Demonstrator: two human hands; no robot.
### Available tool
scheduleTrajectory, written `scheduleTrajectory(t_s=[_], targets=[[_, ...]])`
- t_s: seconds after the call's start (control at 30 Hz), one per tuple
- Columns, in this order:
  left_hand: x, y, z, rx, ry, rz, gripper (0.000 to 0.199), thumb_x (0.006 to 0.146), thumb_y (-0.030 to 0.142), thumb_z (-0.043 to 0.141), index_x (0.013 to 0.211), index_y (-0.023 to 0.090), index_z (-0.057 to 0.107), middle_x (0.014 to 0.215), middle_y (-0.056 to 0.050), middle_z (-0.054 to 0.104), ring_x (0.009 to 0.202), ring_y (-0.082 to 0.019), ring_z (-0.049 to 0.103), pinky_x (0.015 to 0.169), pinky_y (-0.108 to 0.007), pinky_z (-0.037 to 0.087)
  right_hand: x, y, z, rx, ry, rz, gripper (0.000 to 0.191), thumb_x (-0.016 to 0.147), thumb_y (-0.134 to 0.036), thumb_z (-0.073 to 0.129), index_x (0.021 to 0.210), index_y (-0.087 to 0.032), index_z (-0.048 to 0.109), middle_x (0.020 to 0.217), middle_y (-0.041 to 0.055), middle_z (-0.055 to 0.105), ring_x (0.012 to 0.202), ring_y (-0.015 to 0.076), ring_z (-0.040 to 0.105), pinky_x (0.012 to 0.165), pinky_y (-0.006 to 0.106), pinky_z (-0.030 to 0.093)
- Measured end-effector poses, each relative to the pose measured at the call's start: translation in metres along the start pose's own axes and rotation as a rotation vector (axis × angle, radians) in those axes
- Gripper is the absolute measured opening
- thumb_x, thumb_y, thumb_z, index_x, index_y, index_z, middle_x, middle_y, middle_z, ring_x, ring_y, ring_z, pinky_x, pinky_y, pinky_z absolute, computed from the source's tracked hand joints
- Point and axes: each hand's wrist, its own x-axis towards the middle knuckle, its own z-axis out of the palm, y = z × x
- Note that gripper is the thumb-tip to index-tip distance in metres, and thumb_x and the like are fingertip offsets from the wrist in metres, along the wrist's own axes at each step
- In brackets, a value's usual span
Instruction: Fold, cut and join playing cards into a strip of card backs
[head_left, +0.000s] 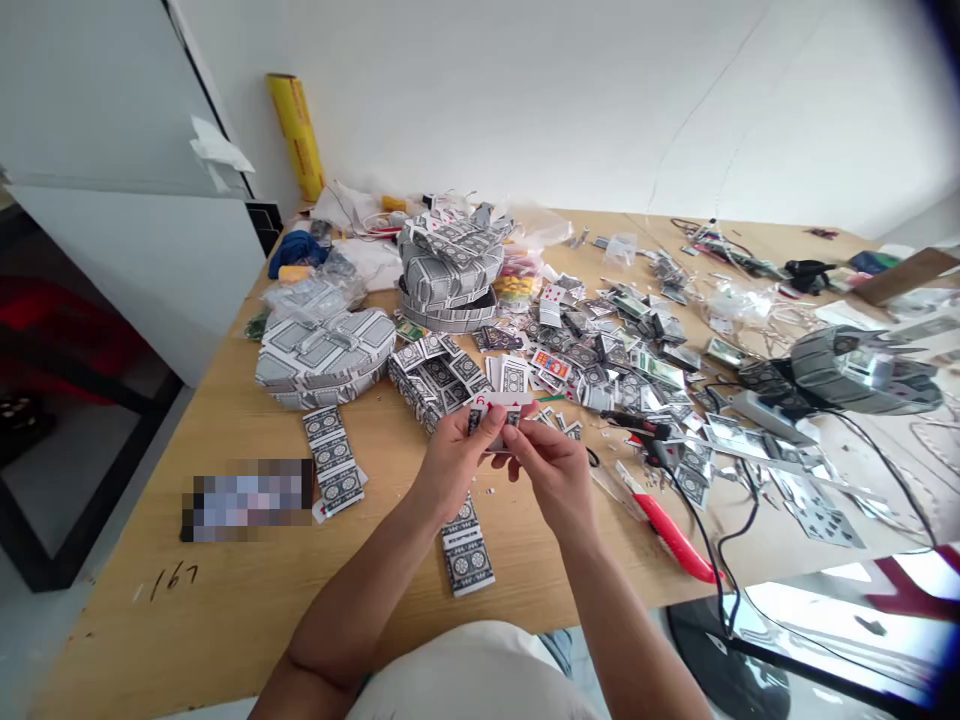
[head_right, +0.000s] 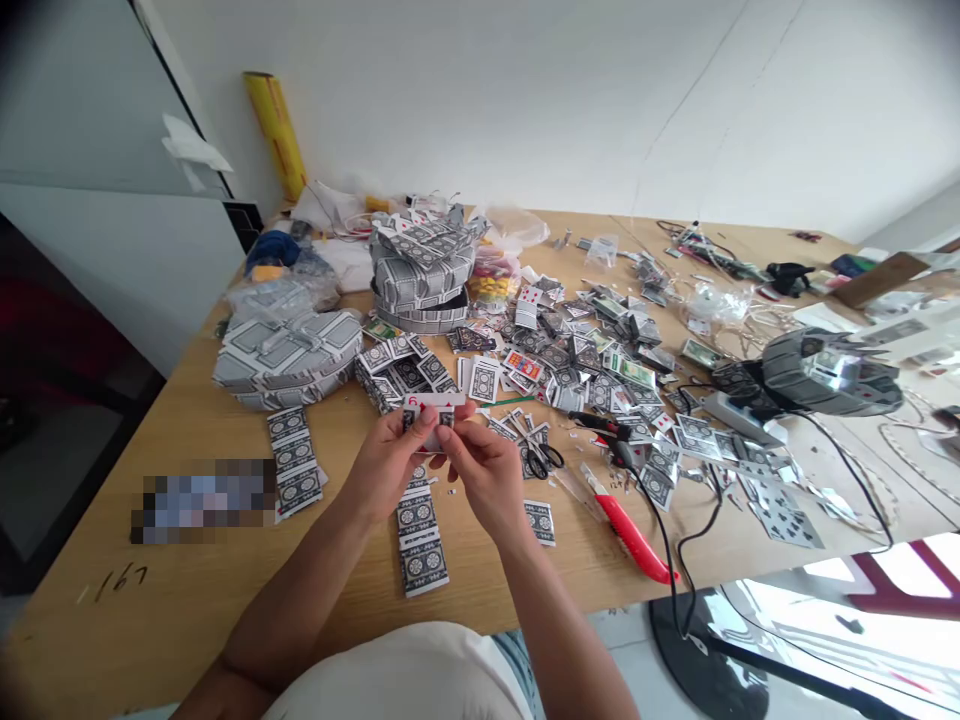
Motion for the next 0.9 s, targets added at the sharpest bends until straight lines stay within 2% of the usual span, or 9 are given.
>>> scheduleTrajectory(t_s=[0.1, 0.27, 0.4, 0.53, 0.73, 0.9], targets=[[-0.003, 0.002, 0.000, -0.042, -0.024, 0.025, 0.044, 0.079, 0.053, 0.071, 0.092, 0.011, 0.073, 0.079, -0.009, 0.070, 0.054, -0.010, 0.051, 0.047, -0.024, 0.039, -0.003, -0.003, 0.000, -0.008, -0.012, -0.017, 0.027, 0.082, -0.042, 0.070, 0.073, -0.017, 0.072, 0.058, 0.0013, 0.065, 0.048, 0.0107, 0.057, 0.040, 0.021, 0.045], [-0.007, 0.002, -0.002, -0.062, -0.013, 0.066, 0.046, 0.079, 0.057, 0.069, 0.087, 0.011, 0.070, 0.077, -0.008, 0.070, 0.049, -0.007, 0.047, 0.044, -0.022, 0.035, -0.010, -0.004, 0.003, 0.032, 0.009, -0.057, 0.025, 0.085, -0.039, 0.069, 0.074, -0.017, 0.074, 0.062, 0.0032, 0.067, 0.050, 0.0123, 0.057, 0.043, 0.025, 0.046], [-0.011, 0.008, -0.003, -0.073, -0.045, 0.097, 0.046, 0.084, 0.055, 0.065, 0.094, 0.011, 0.072, 0.086, -0.011, 0.071, 0.054, -0.009, 0.050, 0.044, -0.022, 0.034, -0.011, -0.007, 0.011, 0.024, 0.077, -0.062, 0.022, 0.082, -0.037, 0.073, 0.073, -0.017, 0.075, 0.062, 0.0027, 0.066, 0.049, 0.0114, 0.056, 0.043, 0.025, 0.043], [-0.016, 0.015, -0.003, -0.089, -0.058, 0.101, 0.047, 0.083, 0.056, 0.066, 0.099, 0.011, 0.073, 0.095, -0.012, 0.071, 0.057, -0.008, 0.050, 0.044, -0.022, 0.035, -0.008, -0.007, 0.015, -0.007, 0.075, -0.088, 0.026, 0.079, -0.041, 0.075, 0.071, -0.016, 0.075, 0.062, 0.0043, 0.067, 0.047, 0.0130, 0.057, 0.039, 0.026, 0.044], [-0.017, 0.023, -0.003, -0.120, -0.108, 0.052, 0.054, 0.082, 0.061, 0.063, 0.100, 0.012, 0.074, 0.092, -0.012, 0.071, 0.056, -0.009, 0.049, 0.045, -0.023, 0.034, -0.010, -0.008, 0.013, -0.014, 0.109, -0.098, 0.026, 0.077, -0.040, 0.076, 0.068, -0.016, 0.074, 0.058, 0.0051, 0.067, 0.045, 0.0153, 0.058, 0.036, 0.027, 0.042], [-0.017, 0.022, -0.002, -0.154, -0.093, 0.030, 0.057, 0.082, 0.060, 0.061, 0.108, 0.011, 0.073, 0.092, -0.013, 0.072, 0.055, -0.011, 0.053, 0.043, -0.023, 0.035, -0.013, -0.009, 0.010, -0.043, 0.110, -0.094, 0.029, 0.077, -0.041, 0.076, 0.064, -0.016, 0.071, 0.055, 0.0055, 0.065, 0.045, 0.0159, 0.056, 0.036, 0.028, 0.041]])
